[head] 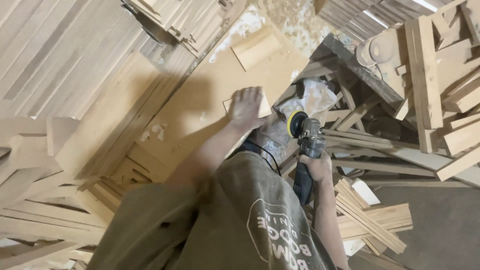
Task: The person uses an orbital sander to smooth the surfaces of small wooden pieces on a workbench. They handle the pieces one at a time, moving the sander across each surface and then setting the finished piece aside.
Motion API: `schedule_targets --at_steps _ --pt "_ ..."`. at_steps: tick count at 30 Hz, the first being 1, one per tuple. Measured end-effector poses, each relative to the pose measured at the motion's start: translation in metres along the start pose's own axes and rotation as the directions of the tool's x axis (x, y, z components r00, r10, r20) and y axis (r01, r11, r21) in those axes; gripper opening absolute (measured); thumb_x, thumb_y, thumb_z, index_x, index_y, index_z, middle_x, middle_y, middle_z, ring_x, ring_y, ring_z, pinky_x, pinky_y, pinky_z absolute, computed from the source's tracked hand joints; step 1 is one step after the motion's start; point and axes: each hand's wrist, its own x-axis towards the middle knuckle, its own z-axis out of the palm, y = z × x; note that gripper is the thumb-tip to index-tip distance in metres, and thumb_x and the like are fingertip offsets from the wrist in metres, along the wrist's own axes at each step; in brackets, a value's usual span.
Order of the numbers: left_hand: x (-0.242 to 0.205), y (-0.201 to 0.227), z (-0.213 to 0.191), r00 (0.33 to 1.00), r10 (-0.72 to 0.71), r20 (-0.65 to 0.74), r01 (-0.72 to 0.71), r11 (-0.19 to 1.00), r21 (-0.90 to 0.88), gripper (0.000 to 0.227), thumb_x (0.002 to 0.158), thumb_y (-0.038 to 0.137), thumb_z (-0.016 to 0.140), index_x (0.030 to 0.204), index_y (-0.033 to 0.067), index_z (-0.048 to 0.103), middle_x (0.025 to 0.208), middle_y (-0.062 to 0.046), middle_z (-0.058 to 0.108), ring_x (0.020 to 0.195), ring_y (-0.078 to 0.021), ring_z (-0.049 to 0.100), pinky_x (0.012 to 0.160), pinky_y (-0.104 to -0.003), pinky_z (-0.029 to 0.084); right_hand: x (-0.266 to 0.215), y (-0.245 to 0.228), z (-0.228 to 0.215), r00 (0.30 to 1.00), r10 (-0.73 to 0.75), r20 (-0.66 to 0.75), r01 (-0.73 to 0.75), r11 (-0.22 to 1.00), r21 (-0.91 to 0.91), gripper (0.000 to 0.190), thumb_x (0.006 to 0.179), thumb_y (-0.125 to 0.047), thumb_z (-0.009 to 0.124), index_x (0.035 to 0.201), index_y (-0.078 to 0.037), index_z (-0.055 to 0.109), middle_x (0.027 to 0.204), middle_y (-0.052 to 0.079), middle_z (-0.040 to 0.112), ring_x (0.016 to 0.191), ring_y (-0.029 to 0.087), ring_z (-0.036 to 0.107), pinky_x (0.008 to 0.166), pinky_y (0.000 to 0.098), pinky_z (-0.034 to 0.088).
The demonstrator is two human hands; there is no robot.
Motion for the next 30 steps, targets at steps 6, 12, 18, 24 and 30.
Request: schedule_targets --at_steps 6,12,18,24,30 --pt "0.020 0.025 -0.035 0.995 0.082 -0.050 -0.092 0.960 -0.263 0.125 0.078 0.052 0.084 0.181 0.0126 0.024 0.162 -0.015 0.045 0.157 -0.0384 0.042 0.126 -0.059 0.037 -0.013 0.004 -0.003 1.000 -0.020 0.007 0.020 1.000 0.015 0.057 0.066 -0.034 0.099 0.113 -0.008 0.079 0.105 0.022 0.079 0.113 0.041 0.076 0.090 0.0593 0.055" --pt "-0.036 -0.040 -0.026 0.993 -0.005 -0.121 -0.039 0.932 -0.360 0.125 0.069 0.051 0.093 0.173 0.0117 0.037 0.165 -0.014 0.046 0.160 -0.0370 0.040 0.119 -0.058 0.046 -0.013 -0.013 -0.005 0.996 -0.086 0.029 0.088 0.993 -0.077 0.058 0.068 -0.038 0.098 0.115 -0.009 0.078 0.106 0.021 0.079 0.115 0.042 0.077 0.095 0.0566 0.057" --pt "-0.053 -0.094 0.019 0.949 -0.182 0.258 0.208 0.975 -0.079 0.125 0.082 0.077 0.077 0.179 0.0168 0.027 0.182 -0.005 0.035 0.171 -0.0207 0.025 0.137 -0.044 0.025 -0.018 -0.046 0.006 0.990 -0.114 0.079 0.128 0.970 -0.207 0.059 0.065 -0.033 0.100 0.115 -0.009 0.078 0.110 0.020 0.081 0.121 0.043 0.076 0.096 0.0553 0.058" --pt "-0.045 -0.102 0.044 0.971 -0.124 0.205 0.161 0.971 -0.175 0.123 0.085 0.070 0.085 0.179 0.0121 0.032 0.178 -0.011 0.039 0.167 -0.0301 0.029 0.133 -0.054 0.031 -0.046 -0.115 0.014 0.972 -0.171 0.162 0.225 0.876 -0.427 0.047 0.067 -0.027 0.089 0.112 -0.017 0.076 0.103 0.010 0.082 0.118 0.035 0.079 0.096 0.0517 0.062" --pt "-0.041 -0.097 0.060 0.976 -0.143 0.164 0.171 0.971 -0.168 0.121 0.082 0.066 0.093 0.175 0.0128 0.037 0.173 -0.010 0.042 0.164 -0.0293 0.033 0.131 -0.053 0.036 -0.046 -0.162 0.026 0.949 -0.151 0.276 0.296 0.727 -0.620 0.071 0.067 -0.035 0.091 0.133 -0.014 0.076 0.133 0.017 0.082 0.137 0.038 0.072 0.114 0.0553 0.059"
